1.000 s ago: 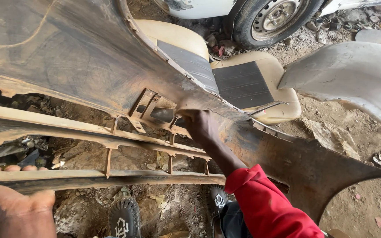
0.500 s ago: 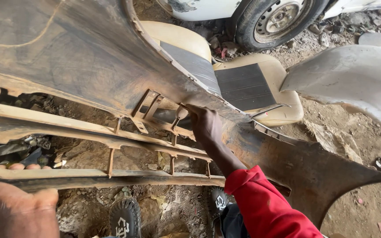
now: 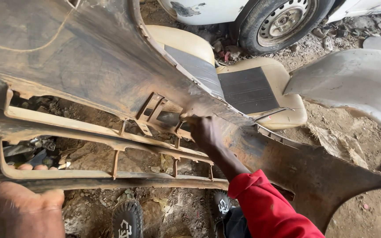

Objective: The person sands the surface of a large, dirty car door panel using a sanding block. The person holds the panel with one hand while scrubbing the surface with the other, focusing on the inner frame and edges.

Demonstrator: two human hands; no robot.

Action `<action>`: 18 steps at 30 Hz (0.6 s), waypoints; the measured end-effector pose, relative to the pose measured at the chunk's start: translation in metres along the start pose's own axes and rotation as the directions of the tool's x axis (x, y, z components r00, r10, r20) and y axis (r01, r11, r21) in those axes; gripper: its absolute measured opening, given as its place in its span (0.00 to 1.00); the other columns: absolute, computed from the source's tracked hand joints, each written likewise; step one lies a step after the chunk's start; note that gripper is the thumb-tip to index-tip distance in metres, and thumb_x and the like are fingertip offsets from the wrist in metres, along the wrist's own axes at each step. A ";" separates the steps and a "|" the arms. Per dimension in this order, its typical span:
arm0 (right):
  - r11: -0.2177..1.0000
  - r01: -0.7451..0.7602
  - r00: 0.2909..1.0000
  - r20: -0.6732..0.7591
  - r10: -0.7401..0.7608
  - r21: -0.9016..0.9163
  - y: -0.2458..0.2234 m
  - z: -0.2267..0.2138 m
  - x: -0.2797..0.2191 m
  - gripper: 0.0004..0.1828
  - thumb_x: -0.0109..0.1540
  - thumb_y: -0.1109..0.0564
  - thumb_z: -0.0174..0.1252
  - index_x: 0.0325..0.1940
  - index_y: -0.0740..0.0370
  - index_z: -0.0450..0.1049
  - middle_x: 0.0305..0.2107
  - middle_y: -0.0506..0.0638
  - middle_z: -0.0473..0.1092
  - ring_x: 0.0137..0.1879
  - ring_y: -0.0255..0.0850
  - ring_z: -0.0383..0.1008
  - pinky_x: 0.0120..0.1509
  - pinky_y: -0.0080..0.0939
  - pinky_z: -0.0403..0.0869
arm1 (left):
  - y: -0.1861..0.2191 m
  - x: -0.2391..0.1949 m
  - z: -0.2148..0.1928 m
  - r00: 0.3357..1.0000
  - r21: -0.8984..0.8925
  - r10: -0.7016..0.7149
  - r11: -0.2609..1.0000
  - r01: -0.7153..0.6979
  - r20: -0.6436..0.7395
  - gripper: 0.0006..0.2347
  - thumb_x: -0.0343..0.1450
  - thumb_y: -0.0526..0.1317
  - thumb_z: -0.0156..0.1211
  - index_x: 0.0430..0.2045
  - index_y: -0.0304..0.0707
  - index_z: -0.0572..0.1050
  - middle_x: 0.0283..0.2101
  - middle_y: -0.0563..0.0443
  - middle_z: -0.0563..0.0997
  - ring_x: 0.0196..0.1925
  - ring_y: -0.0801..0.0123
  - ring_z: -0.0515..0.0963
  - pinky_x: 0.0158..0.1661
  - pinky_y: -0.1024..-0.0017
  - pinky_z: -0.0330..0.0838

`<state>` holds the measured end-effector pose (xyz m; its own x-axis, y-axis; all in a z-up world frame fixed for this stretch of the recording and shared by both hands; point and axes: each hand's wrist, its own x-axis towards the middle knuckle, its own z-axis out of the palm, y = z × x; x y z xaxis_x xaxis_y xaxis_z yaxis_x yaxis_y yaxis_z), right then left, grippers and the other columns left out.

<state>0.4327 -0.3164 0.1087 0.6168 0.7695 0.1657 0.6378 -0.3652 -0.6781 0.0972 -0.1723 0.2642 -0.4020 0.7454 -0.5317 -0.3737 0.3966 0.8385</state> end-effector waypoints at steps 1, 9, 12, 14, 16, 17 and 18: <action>0.995 0.096 0.994 0.047 -0.095 -0.015 0.003 0.006 -0.003 0.17 0.77 0.59 0.53 0.55 0.52 0.89 0.31 0.49 0.88 0.11 0.28 0.63 0.13 0.32 0.57 | -0.002 0.003 -0.001 1.000 -0.019 -0.007 1.000 0.007 -0.006 0.25 0.46 0.75 0.53 0.29 0.73 0.74 0.40 0.73 0.72 0.44 0.81 0.74 0.55 0.80 0.85; 0.987 0.121 0.992 -0.037 -0.118 0.103 -0.035 0.029 -0.004 0.13 0.76 0.56 0.59 0.58 0.49 0.88 0.36 0.51 0.87 0.15 0.28 0.62 0.17 0.31 0.58 | 0.002 -0.008 -0.001 0.996 -0.081 0.013 0.996 -0.020 -0.085 0.26 0.47 0.75 0.57 0.27 0.66 0.74 0.34 0.71 0.74 0.39 0.83 0.77 0.48 0.82 0.86; 0.983 0.075 0.993 -0.107 -0.057 0.169 -0.047 0.033 -0.007 0.13 0.75 0.55 0.60 0.58 0.46 0.88 0.42 0.50 0.88 0.16 0.26 0.61 0.17 0.29 0.58 | 0.002 -0.017 0.002 0.994 -0.088 0.026 0.995 -0.035 -0.108 0.26 0.48 0.74 0.59 0.27 0.63 0.74 0.32 0.71 0.75 0.36 0.84 0.78 0.45 0.83 0.86; 0.976 0.051 0.988 -0.153 -0.018 0.213 -0.058 0.036 -0.007 0.13 0.75 0.54 0.61 0.59 0.44 0.88 0.45 0.50 0.89 0.16 0.25 0.60 0.17 0.28 0.58 | 0.004 -0.023 0.005 0.992 -0.097 0.035 0.994 -0.047 -0.124 0.26 0.48 0.74 0.60 0.26 0.61 0.74 0.30 0.70 0.75 0.34 0.85 0.79 0.43 0.84 0.86; 0.969 0.125 0.988 -0.120 -0.101 0.211 -0.064 0.035 -0.010 0.14 0.75 0.58 0.58 0.57 0.47 0.88 0.47 0.53 0.88 0.19 0.29 0.71 0.17 0.31 0.64 | 0.005 -0.019 0.004 0.999 -0.059 0.030 0.998 -0.033 -0.046 0.28 0.45 0.76 0.56 0.29 0.67 0.73 0.35 0.70 0.71 0.38 0.83 0.74 0.47 0.84 0.81; 0.957 0.199 0.979 -0.085 -0.185 0.210 -0.067 0.035 -0.012 0.15 0.75 0.62 0.56 0.55 0.51 0.88 0.48 0.56 0.88 0.23 0.33 0.81 0.17 0.34 0.70 | 0.006 -0.016 0.003 0.999 -0.021 0.022 1.000 -0.021 0.032 0.30 0.42 0.78 0.53 0.31 0.73 0.72 0.39 0.70 0.67 0.43 0.81 0.69 0.51 0.83 0.76; 0.957 0.200 0.979 -0.085 -0.186 0.211 -0.064 0.034 -0.011 0.15 0.75 0.62 0.56 0.55 0.51 0.88 0.48 0.56 0.88 0.23 0.33 0.81 0.17 0.34 0.70 | 0.007 -0.018 0.004 0.999 -0.023 0.022 1.000 -0.021 0.031 0.30 0.42 0.78 0.53 0.31 0.73 0.72 0.39 0.70 0.67 0.43 0.81 0.69 0.51 0.83 0.76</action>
<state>0.3699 -0.2841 0.1260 0.5242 0.7766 0.3494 0.6366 -0.0848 -0.7665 0.1052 -0.1805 0.2799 -0.3841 0.7703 -0.5091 -0.3841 0.3681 0.8468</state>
